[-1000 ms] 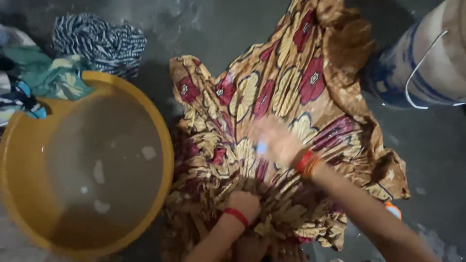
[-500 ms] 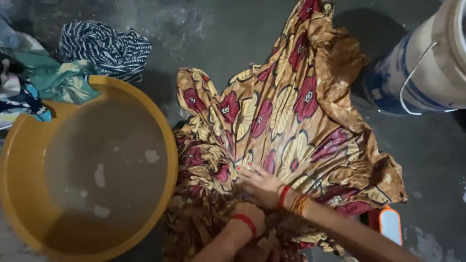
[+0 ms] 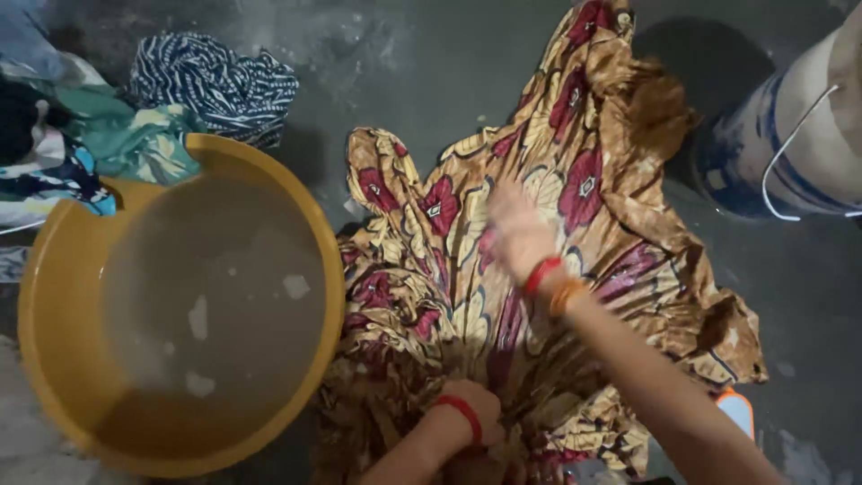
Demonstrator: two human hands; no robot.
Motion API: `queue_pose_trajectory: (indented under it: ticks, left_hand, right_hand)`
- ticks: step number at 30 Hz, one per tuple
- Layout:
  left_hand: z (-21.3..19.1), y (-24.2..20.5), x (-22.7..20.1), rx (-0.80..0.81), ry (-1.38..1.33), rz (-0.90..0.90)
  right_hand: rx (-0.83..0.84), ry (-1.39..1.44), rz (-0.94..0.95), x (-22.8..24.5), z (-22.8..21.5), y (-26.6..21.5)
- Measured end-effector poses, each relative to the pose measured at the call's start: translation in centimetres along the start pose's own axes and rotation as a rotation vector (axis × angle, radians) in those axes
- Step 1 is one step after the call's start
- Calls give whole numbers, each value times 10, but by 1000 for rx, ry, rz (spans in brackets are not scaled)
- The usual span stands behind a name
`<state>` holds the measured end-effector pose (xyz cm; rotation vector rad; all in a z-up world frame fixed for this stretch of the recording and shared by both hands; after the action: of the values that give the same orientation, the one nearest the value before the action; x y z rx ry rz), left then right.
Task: Hand washing a large floral patterned fabric on a concrete floor using a bar of soap and water.
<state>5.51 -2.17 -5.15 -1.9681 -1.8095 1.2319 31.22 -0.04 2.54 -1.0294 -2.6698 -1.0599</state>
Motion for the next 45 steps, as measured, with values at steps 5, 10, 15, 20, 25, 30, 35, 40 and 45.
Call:
queue_pose_trajectory:
  ticks: [5,10,15,20,25,30,35,40,45]
  left_hand:
    - [37,-2,-5,190,-7,56]
    - [40,-5,3,130,2,77]
    - [4,13,3,-43,-119,274]
    - [-170,50,14,-656,-34,-27]
    - [-240,45,38,-884,128,-139]
    - [-197,73,82,-787,262,-253]
    - [-147,100,79,-874,310,-83]
    - [-60,90,62,-685,297,-45]
    - [-18,85,70,-485,317,-93]
  right_hand:
    - [415,167,-642,91,50,-139]
    - [640,2,-65,-21,51,-22]
    - [266,-220,-3,-91,22,8]
    - [183,-186,74,-78,-6,-31]
    - [299,-69,-127,-64,-63,-54]
    - [264,-225,162,-134,-58,-52]
    - [-39,-279,214,-162,-1,-72]
    - [283,-19,-93,5,2,-22]
    - [887,6,437,-44,-17,12]
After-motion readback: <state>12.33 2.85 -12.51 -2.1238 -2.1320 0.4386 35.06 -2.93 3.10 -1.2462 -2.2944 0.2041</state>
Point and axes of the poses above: each hand's wrist, its own y-axis towards the middle knuckle, its own z-axis out of the palm, x = y × z, the point moved 8 cm from there along y, towards the middle knuckle, and after that the axes turned 14 degrees about -x, right-handed, at the moved point
